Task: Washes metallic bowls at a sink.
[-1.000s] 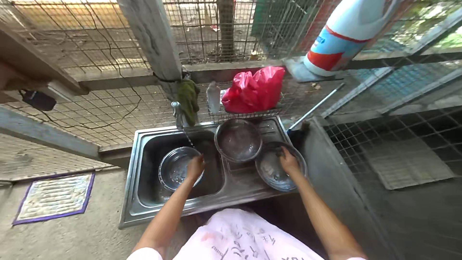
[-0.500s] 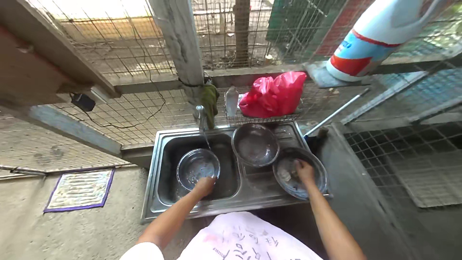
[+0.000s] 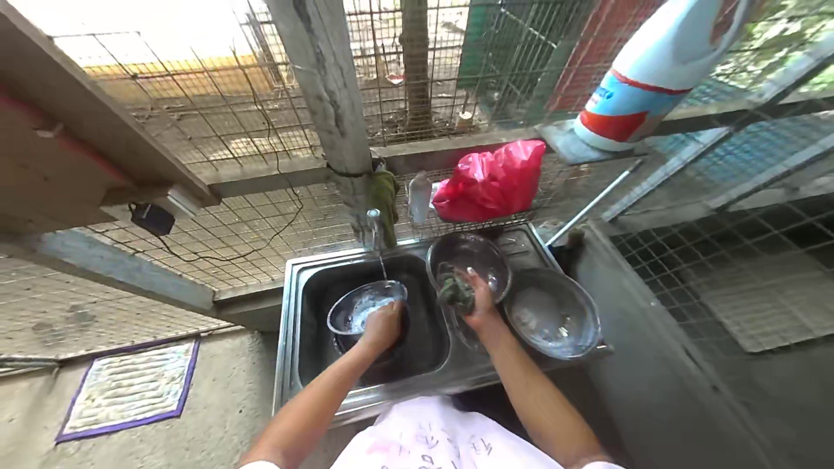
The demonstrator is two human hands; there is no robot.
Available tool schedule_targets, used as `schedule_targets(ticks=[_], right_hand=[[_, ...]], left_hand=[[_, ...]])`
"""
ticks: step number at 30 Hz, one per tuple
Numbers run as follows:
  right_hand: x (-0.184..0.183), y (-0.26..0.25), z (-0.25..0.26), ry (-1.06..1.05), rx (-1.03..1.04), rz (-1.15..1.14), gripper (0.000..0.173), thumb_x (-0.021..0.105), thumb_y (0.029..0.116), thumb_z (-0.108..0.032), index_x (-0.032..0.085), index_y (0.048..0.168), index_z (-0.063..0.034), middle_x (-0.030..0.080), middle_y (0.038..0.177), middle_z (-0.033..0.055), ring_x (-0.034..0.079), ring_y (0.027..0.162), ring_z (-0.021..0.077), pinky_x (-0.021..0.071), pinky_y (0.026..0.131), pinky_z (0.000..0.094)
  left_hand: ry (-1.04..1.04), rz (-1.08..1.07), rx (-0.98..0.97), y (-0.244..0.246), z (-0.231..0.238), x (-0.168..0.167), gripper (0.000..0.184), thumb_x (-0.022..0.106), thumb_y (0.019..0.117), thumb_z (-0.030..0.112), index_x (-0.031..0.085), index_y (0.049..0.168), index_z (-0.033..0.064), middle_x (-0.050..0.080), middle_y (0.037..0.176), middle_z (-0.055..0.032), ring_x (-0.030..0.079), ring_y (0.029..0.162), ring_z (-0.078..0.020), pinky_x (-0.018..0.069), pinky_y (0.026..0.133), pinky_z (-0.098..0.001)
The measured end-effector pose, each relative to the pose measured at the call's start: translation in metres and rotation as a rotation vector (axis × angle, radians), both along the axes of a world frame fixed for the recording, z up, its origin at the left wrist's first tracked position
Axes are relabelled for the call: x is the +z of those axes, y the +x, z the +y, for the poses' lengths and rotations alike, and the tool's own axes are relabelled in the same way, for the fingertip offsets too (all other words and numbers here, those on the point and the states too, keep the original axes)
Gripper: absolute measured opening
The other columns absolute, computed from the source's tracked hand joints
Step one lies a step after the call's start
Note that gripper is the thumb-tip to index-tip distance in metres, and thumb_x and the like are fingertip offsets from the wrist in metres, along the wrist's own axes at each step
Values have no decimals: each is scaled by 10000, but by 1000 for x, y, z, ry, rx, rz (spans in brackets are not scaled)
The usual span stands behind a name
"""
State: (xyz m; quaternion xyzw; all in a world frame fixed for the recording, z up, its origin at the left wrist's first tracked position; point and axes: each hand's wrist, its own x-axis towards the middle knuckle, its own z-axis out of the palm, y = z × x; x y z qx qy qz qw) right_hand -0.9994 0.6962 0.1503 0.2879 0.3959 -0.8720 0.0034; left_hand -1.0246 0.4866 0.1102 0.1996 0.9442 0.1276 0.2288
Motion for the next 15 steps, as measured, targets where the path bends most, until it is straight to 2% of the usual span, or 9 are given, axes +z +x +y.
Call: schedule_targets(ticks=[2, 4, 5, 8, 10, 11, 12, 14, 15], right_hand=[[-2, -10, -29, 236, 53, 31, 435, 273, 1130, -210, 574, 1352, 10, 677, 1170, 122, 663, 971, 151, 556, 835, 320], [-1, -13, -59, 567, 155, 137, 407, 345, 1111, -103, 502, 1445, 70, 559, 1452, 215, 563, 1304, 214, 440, 1094, 341], [-4, -16, -77, 747, 197, 221, 419, 392, 1092, -82, 470, 1461, 99, 502, 1502, 264, 511, 1387, 276, 395, 1159, 368], [-26, -25, -130, 1268, 184, 508, 454, 523, 1014, -121, 545, 1408, 103, 474, 1493, 334, 468, 1399, 463, 378, 1182, 519], [-43, -37, -145, 1479, 4, 672, 394, 582, 937, -182, 720, 1255, 5, 620, 1372, 279, 574, 1262, 526, 449, 1037, 657], [-45, -45, -142, 1439, -15, 668, 362, 595, 918, -188, 761, 1195, -26, 670, 1318, 242, 587, 1243, 521, 433, 1011, 685], [-42, -52, -132, 1346, 30, 593, 333, 603, 924, -171, 768, 1169, -16, 697, 1277, 218, 599, 1251, 472, 433, 1042, 650], [-29, -73, -104, 1042, 185, 288, 279, 585, 1017, -121, 726, 1197, 39, 716, 1227, 205, 657, 1211, 298, 478, 1089, 448], [-27, -84, -92, 909, 249, 128, 288, 567, 1046, -133, 706, 1213, 56, 707, 1224, 221, 660, 1184, 279, 477, 1073, 424]], left_hand=[[-4, 13, 149, -31, -3, 38, 477, 430, 1065, 138, 436, 1541, 101, 637, 1308, -267, 625, 1188, -483, 488, 966, -658], [150, 10, 284, -64, -21, 56, 388, 414, 1091, 191, 585, 1395, 22, 641, 1283, -290, 594, 1235, -474, 439, 1043, -647], [255, 25, 327, -78, -30, 58, 384, 418, 1092, 201, 624, 1321, -28, 655, 1242, -295, 608, 1217, -453, 437, 1056, -618], [513, -17, 434, -88, -39, 56, 406, 388, 1117, 216, 624, 1243, -90, 663, 1140, -286, 642, 1103, -372, 459, 1021, -524], [656, -36, 489, -69, -38, 51, 367, 394, 1108, 158, 630, 1210, -104, 668, 1099, -263, 647, 1047, -314, 480, 990, -473], [689, -10, 490, -59, -39, 47, 356, 413, 1099, 150, 648, 1171, -107, 681, 1054, -254, 660, 1007, -305, 495, 966, -473], [699, 32, 472, -48, -42, 43, 354, 443, 1091, 167, 664, 1112, -108, 684, 973, -238, 664, 931, -296, 508, 914, -479], [705, 83, 419, -27, -49, 37, 334, 546, 1052, 213, 677, 1030, -93, 665, 848, -184, 642, 803, -257, 513, 812, -463], [705, 75, 401, -17, -52, 36, 315, 636, 1007, 216, 687, 1051, -92, 688, 871, -193, 666, 824, -266, 526, 828, -471]])
